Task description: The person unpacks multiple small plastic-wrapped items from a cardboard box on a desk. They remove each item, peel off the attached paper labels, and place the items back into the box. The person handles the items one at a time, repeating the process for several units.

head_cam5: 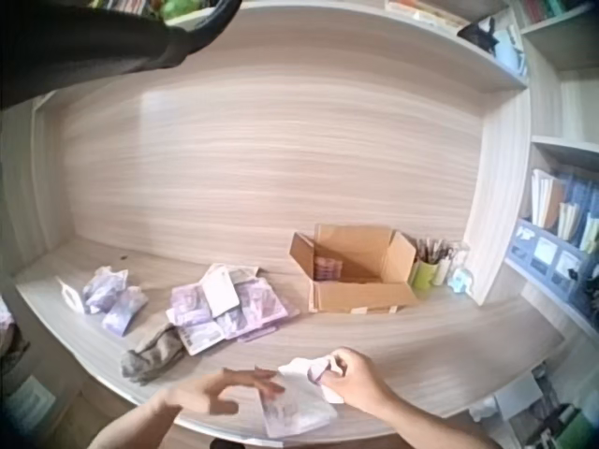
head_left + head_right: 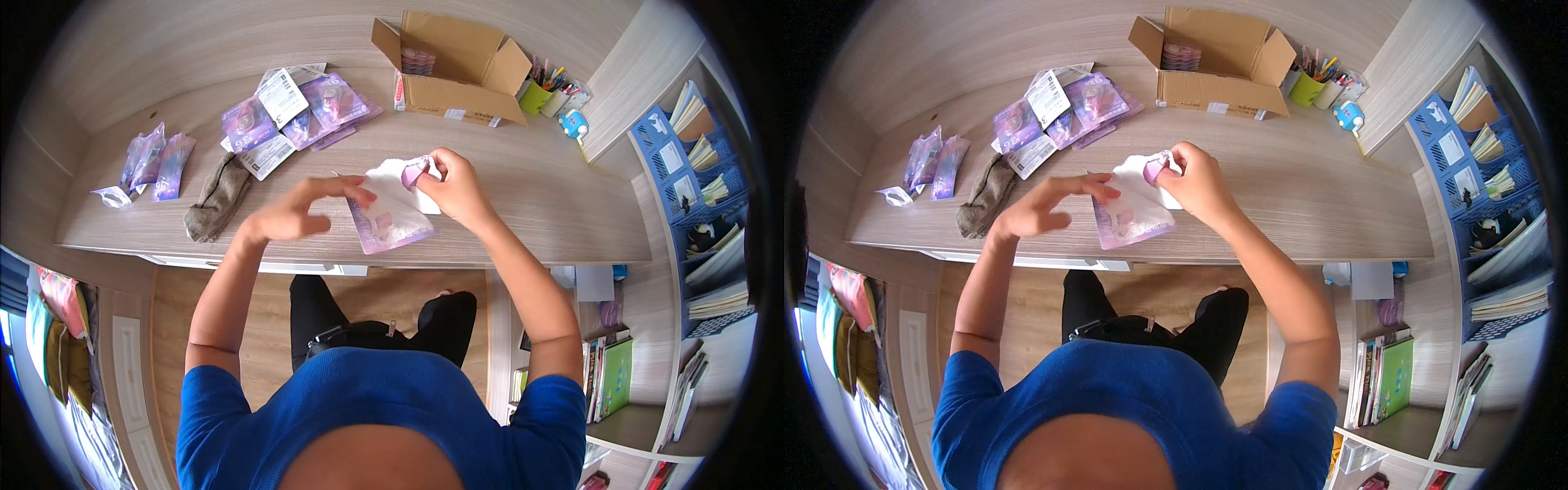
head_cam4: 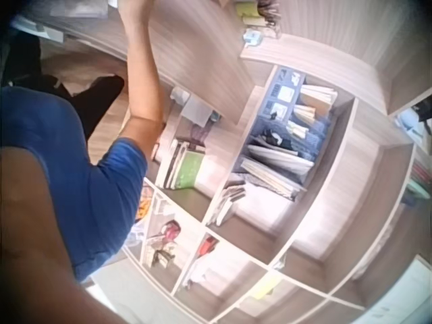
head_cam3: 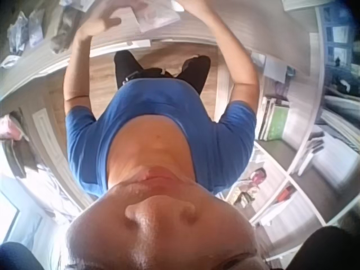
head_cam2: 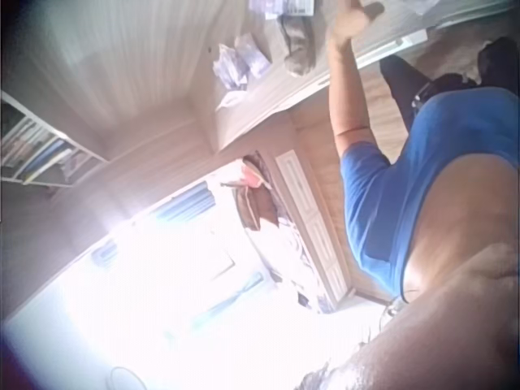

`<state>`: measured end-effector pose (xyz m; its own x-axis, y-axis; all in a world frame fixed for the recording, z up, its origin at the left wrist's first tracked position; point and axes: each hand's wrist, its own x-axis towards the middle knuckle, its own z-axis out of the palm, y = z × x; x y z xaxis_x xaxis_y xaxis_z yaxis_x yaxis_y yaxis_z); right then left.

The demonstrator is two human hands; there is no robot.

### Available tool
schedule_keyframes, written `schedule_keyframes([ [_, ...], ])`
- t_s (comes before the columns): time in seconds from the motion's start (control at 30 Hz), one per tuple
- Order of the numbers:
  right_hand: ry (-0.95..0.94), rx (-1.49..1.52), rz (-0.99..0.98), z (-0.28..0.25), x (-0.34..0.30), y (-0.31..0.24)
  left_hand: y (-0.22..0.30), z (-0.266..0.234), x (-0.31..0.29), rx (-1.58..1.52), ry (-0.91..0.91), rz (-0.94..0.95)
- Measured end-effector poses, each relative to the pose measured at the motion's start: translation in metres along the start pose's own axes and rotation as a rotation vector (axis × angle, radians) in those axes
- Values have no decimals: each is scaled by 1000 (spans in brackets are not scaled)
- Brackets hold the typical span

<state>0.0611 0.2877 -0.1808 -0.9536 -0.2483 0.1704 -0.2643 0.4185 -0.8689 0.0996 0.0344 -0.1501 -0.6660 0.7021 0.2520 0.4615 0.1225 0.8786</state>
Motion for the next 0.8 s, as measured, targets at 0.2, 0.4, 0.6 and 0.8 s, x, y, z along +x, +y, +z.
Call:
schedule_keyframes([
  [0.2, 79, -25, -155, 23, -17, -39, 4, 50, 28, 445, 540, -368],
  [0.4, 230, -136, -318, 31, -20, -37, -6, 60, 36, 547, 618, -273],
  [0.6, 250, -166, -464, 39, -18, -34, -26, 60, 44, 615, 726, -192],
  [0.8, 187, -284, -532, 40, -23, -30, -37, 61, 43, 577, 755, -47],
])
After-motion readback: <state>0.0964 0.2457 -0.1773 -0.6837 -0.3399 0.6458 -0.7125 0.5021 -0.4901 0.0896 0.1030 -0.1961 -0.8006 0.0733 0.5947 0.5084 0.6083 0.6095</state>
